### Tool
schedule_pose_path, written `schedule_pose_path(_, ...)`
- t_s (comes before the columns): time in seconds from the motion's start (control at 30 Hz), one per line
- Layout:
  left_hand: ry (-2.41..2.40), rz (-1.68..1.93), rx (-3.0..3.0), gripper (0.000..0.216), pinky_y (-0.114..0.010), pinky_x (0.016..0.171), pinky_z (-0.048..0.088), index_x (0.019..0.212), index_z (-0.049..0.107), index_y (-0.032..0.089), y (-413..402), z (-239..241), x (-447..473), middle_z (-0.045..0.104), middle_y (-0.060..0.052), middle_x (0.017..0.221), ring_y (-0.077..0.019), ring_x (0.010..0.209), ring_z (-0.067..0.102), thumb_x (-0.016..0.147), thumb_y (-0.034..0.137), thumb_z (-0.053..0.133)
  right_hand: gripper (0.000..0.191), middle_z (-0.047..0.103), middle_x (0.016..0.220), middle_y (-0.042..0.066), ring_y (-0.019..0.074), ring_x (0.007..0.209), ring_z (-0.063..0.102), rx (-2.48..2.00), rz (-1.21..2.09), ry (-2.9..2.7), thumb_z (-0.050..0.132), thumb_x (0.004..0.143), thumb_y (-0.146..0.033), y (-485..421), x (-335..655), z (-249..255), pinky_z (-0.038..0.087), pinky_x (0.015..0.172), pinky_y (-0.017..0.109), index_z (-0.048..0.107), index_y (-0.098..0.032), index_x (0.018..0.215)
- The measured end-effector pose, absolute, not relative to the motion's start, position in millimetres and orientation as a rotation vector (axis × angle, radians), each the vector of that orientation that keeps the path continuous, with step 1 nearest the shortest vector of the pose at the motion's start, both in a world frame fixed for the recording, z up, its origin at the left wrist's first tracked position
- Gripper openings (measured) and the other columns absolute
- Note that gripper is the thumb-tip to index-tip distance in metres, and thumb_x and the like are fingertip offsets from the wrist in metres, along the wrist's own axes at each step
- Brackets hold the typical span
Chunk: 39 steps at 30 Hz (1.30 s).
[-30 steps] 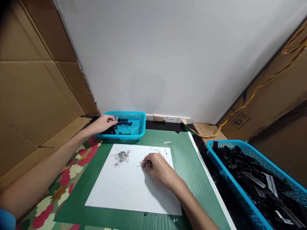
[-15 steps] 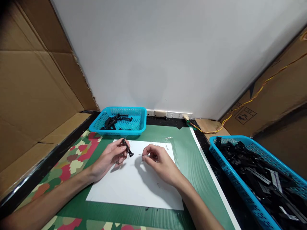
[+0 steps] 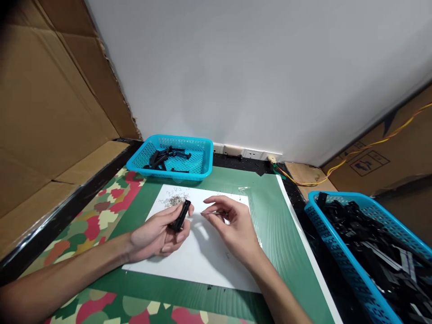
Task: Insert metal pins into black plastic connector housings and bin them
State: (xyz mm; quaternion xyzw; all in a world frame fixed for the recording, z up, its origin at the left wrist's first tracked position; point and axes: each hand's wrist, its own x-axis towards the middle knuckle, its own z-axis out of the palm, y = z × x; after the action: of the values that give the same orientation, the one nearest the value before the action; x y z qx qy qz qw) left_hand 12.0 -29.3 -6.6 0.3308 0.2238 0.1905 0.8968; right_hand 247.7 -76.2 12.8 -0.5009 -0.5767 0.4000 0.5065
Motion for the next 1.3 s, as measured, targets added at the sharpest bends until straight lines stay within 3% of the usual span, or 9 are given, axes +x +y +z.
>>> schedule_pose_path(0.23, 0.563, 0.38, 0.898, 0.044, -0.013, 0.032, 0.023, 0.115, 0.051, 0.025, -38.3, -7.6, 13.4, 0.054, 0.008, 0.048, -0.0087, 0.032, 0.032, 0.109, 0.068, 0.045, 0.024, 0.084, 0.089, 0.008, 0.0242, 0.082, 0.081, -1.242, 0.932, -1.461, 0.079, 0.093, -0.027, -84.4, 237.2, 17.4, 0.056, 0.065, 0.031, 0.074, -0.02, 0.115)
schedule_pose_path(0.43, 0.595, 0.4, 1.128, 0.038, -0.014, 0.029, 0.022, 0.109, 0.048, 0.025, -40.2, -6.9, 14.5, 0.06, 0.007, 0.048, -0.0077, 0.026, 0.029, 0.108, 0.063, 0.05, 0.009, 0.08, 0.088, 0.004, 0.02, 0.082, 0.078, -1.235, 0.931, -1.503, 0.077, 0.095, -0.023, -88.1, 233.8, 16.3, 0.053, 0.066, 0.027, 0.07, -0.022, 0.1)
schedule_pose_path(0.57, 0.743, 0.537, 1.414, 0.035, -0.016, 0.038, 0.028, 0.107, 0.052, 0.023, -46.1, -5.8, 14.1, 0.056, 0.008, 0.048, -0.0083, 0.035, 0.038, 0.109, 0.058, 0.055, 0.012, 0.071, 0.082, 0.001, 0.0156, 0.073, 0.068, -1.253, 0.883, -1.553, 0.078, 0.094, -0.022, -89.9, 232.1, 16.6, 0.048, 0.061, 0.025, 0.067, -0.022, 0.09)
schedule_pose_path(0.7, 0.766, 0.572, 1.508, 0.031, -0.018, 0.046, 0.03, 0.11, 0.053, 0.023, -50.5, -2.1, 12.9, 0.047, 0.009, 0.053, -0.0093, 0.046, 0.042, 0.11, 0.055, 0.055, 0.012, 0.071, 0.082, 0.001, 0.0156, 0.071, 0.065, -1.265, 0.899, -1.59, 0.075, 0.096, -0.024, -92.2, 229.1, 17.9, 0.047, 0.06, 0.025, 0.065, -0.022, 0.09)
schedule_pose_path(0.93, 0.679, 0.579, 1.356, 0.034, -0.02, 0.046, 0.023, 0.108, 0.051, 0.023, -50.3, 0.0, 15.3, 0.035, 0.011, 0.062, -0.008, 0.049, 0.028, 0.109, 0.057, 0.057, 0.011, 0.072, 0.085, 0.003, 0.0168, 0.071, 0.063, -1.27, 0.879, -1.571, 0.075, 0.097, -0.029, -91.4, 227.0, 17.9, 0.051, 0.063, 0.028, 0.07, -0.022, 0.091)
schedule_pose_path(1.03, 0.659, 0.598, 1.32, 0.032, -0.02, 0.046, 0.022, 0.107, 0.051, 0.023, -48.8, 1.2, 15.5, 0.037, 0.011, 0.061, -0.0076, 0.047, 0.029, 0.109, 0.055, 0.057, 0.01, 0.078, 0.095, 0.006, 0.0172, 0.073, 0.064, -1.266, 0.902, -1.585, 0.074, 0.099, -0.031, -90.0, 228.1, 18.7, 0.053, 0.065, 0.029, 0.078, -0.022, 0.098)
schedule_pose_path(1.3, 0.634, 0.568, 1.312, 0.033, -0.019, 0.045, 0.023, 0.11, 0.051, 0.023, -47.6, -1.2, 14.6, 0.042, 0.011, 0.057, -0.0079, 0.045, 0.029, 0.109, 0.056, 0.055, 0.015, 0.075, 0.081, 0.004, 0.0157, 0.066, 0.057, -1.302, 0.935, -1.601, 0.072, 0.099, -0.031, -89.1, 223.6, 22.3, 0.046, 0.06, 0.027, 0.079, -0.021, 0.091)
